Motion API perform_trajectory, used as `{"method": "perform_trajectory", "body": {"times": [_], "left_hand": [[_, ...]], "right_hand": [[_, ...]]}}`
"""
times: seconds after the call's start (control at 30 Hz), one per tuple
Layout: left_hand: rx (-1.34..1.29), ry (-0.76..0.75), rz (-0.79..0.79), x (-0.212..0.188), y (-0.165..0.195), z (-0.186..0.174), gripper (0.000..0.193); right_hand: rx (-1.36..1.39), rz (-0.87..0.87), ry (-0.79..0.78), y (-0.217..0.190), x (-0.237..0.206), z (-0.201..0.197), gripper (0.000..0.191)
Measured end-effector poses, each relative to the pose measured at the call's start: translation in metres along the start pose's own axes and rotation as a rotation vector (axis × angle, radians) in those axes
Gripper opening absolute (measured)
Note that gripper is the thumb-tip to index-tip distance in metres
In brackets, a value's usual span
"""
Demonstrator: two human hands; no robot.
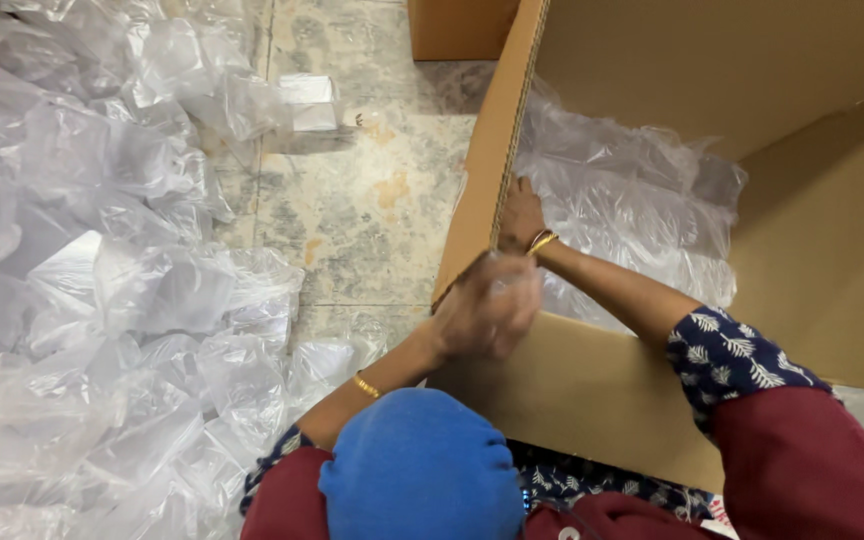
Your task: The person kneels on a tiled floor beside a large pile of plastic-wrapped white foam blocks and packs them into an open cardboard box. They pick up wrapped blocks one at a time from the floor pile, place them into the box in rows, and press the plastic-wrapped items down to fit more, filling the box layer by layer.
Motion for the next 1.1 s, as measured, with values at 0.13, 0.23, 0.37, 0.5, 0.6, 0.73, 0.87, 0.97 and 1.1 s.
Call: {"method": "perform_trajectory", "body": {"times": [0.13,0.23,0.37,0.5,0.6,0.73,0.87,0.97,1.1], "left_hand": [[0.274,-0.022,0.334,-0.031,0.008,-0.052,0.037],[0.505,0.182,-0.012,-0.056,-0.019,-0.093,0.033],[1.118,0.109,-0.486,-0.085,-0.106,-0.190,0.062],[1.267,-0.218,-1.504,-0.160,-0.128,-0.264,0.100],[1.184,-0.226,-1.681,-0.208,-0.118,-0.276,0.099],[1.129,-0.354,-1.655,-0.218,-0.130,-0.270,0.110],[0.994,-0.421,-1.603,-0.197,-0.143,-0.231,0.126],[0.955,-0.534,-1.457,-0.181,-0.136,-0.186,0.125],[0.986,-0.674,-1.318,-0.159,-0.126,-0.147,0.108]], "right_hand": [[-0.029,-0.150,0.061,-0.001,-0.018,0.004,0.074],[-0.081,-0.151,0.092,-0.006,-0.026,0.009,0.077],[-0.116,-0.154,0.081,-0.009,-0.029,0.017,0.072],[-0.136,-0.086,0.019,-0.004,-0.030,0.024,0.053],[-0.101,-0.126,0.080,-0.003,-0.030,0.025,0.061],[-0.093,-0.124,0.096,-0.002,-0.028,0.027,0.067],[-0.127,-0.111,0.086,0.001,-0.025,0.026,0.072],[-0.097,-0.094,0.071,0.001,-0.026,0.027,0.073],[-0.159,-0.105,0.045,-0.001,-0.024,0.020,0.083]]}}
Point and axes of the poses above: each hand's wrist, its own x-axis towards the middle knuckle, its own z-axis out of the palm, y = z × x, the point moved 2 cm from there along x, towards the middle knuckle, and after that the axes turned 4 degrees about z, right-handed, at the moved point
